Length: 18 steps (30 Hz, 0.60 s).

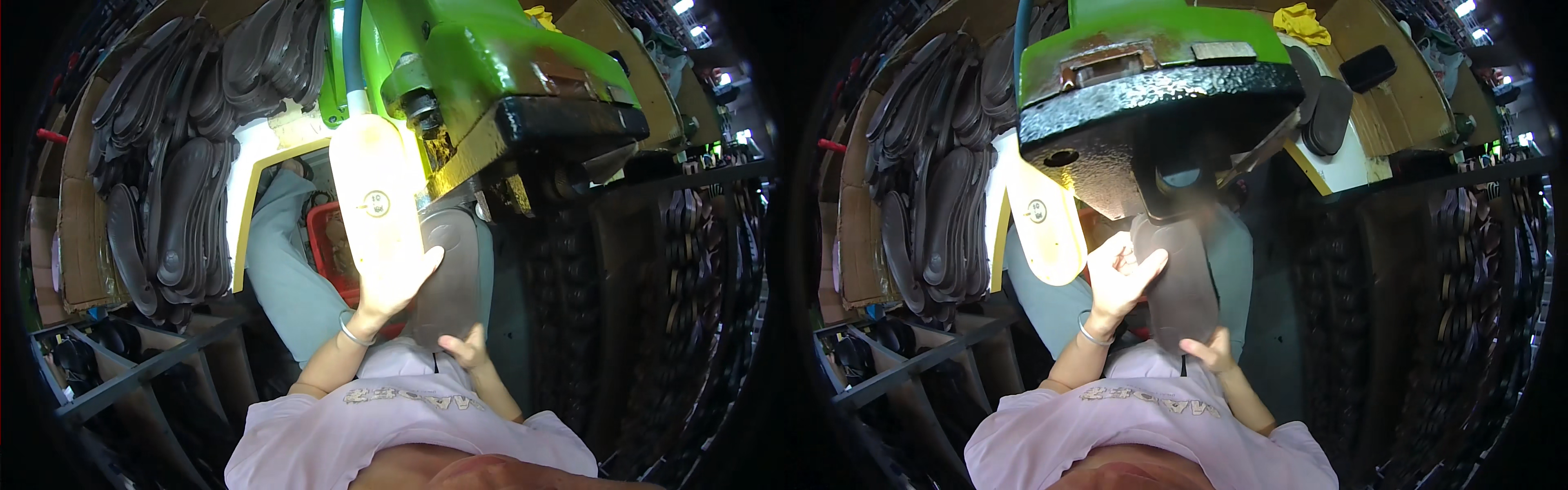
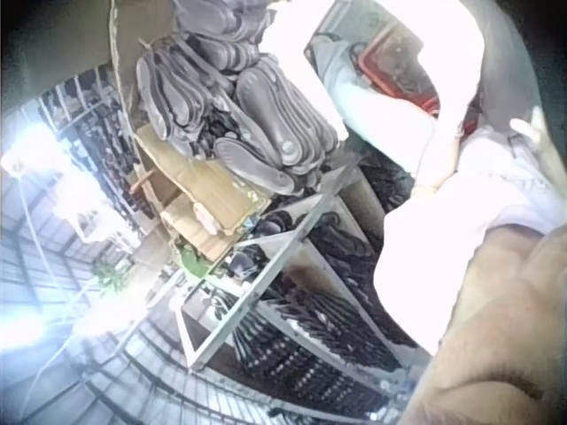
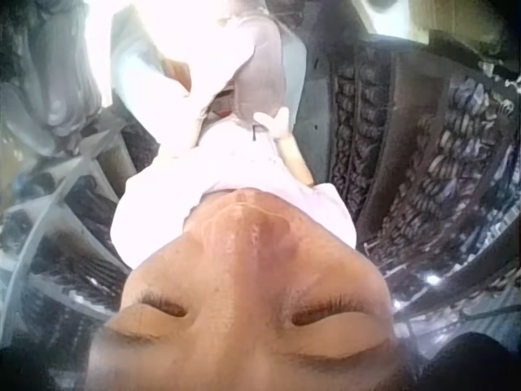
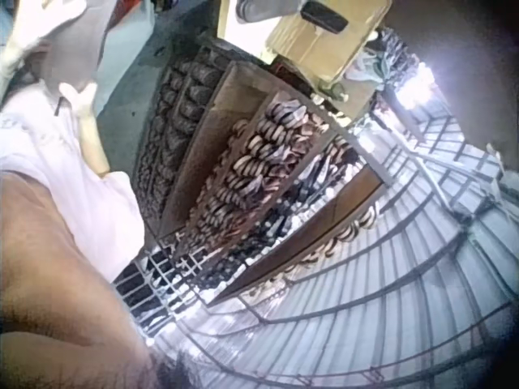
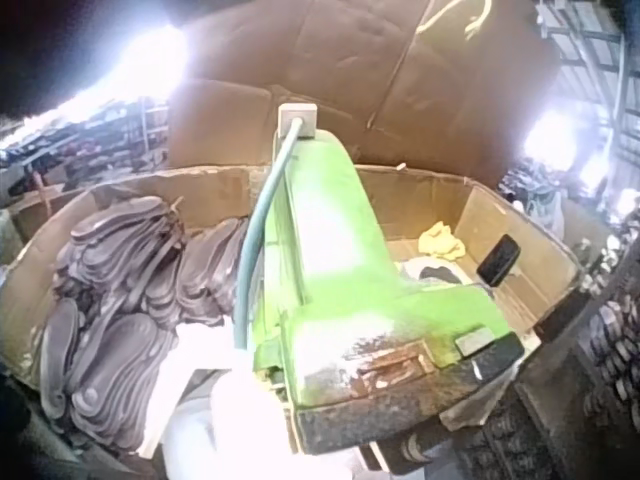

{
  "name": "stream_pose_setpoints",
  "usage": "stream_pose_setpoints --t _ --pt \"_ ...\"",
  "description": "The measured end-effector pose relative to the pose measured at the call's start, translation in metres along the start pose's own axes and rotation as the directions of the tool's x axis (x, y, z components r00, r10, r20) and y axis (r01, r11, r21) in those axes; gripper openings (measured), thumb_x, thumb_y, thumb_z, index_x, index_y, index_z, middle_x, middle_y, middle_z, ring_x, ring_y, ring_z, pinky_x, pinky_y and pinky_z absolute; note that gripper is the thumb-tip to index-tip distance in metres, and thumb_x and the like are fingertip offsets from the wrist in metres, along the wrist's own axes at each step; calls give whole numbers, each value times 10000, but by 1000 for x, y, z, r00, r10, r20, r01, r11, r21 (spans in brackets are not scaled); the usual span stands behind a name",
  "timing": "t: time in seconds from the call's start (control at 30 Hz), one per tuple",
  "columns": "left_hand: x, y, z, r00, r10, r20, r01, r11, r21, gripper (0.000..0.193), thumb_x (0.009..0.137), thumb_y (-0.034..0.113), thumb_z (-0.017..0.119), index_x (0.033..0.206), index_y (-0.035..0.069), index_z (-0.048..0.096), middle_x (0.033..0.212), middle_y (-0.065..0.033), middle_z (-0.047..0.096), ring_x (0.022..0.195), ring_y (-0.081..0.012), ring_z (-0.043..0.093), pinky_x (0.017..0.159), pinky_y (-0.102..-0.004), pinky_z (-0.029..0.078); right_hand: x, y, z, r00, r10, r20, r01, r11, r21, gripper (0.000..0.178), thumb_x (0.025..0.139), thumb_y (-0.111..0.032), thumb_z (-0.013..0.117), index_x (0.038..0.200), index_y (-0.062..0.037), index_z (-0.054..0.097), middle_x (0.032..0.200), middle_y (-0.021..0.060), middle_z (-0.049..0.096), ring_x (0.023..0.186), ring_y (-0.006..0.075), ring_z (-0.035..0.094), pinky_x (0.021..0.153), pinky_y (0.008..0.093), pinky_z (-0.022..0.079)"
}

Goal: The person repeatedly picks up dark shoe soles from a stack and presses them against a green grinding machine to smooth the surface. After grinding each sole, the person places it on a nearby pile of finished items. The process is repeated continuously for multiple soles throughout the video.

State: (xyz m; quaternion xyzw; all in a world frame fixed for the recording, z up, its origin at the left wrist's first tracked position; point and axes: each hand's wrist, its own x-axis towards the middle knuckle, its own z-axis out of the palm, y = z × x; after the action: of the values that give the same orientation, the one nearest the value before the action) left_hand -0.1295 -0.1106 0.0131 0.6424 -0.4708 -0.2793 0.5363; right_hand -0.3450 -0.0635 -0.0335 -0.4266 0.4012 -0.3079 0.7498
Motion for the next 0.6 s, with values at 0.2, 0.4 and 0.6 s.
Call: stream_pose_setpoints --t 0.2,0.4,0.6 --pt "1 8 1 1000 1 -20 -3 994 -112 316 771 -43 683 1071 -54 583 986 -79 639 851 -103 596 771 -227 484 17 -34 -46 885 -322 -335 369 926 84 478 743 -58 653 1180 47 492 1148 135 571 1061 216 553 951 342 430" --pt "13 2 -13 999 25 25 -23 995 -97 351 767 41 706 1088 -48 596 991 -83 647 872 -123 599 791 -262 483 82 -101 -66 833 -447 -327 469 883 -14 402 817 -77 568 1189 29 461 1098 115 567 1022 206 560 932 338 434" --pt "12 4 -46 997 -71 -31 46 863 -502 290 733 41 721 994 -46 629 901 -84 672 802 -132 629 761 -262 498 127 -131 -35 884 -400 -242 436 892 119 329 786 -57 591 1096 -2 496 993 93 577 911 153 570 822 272 463"
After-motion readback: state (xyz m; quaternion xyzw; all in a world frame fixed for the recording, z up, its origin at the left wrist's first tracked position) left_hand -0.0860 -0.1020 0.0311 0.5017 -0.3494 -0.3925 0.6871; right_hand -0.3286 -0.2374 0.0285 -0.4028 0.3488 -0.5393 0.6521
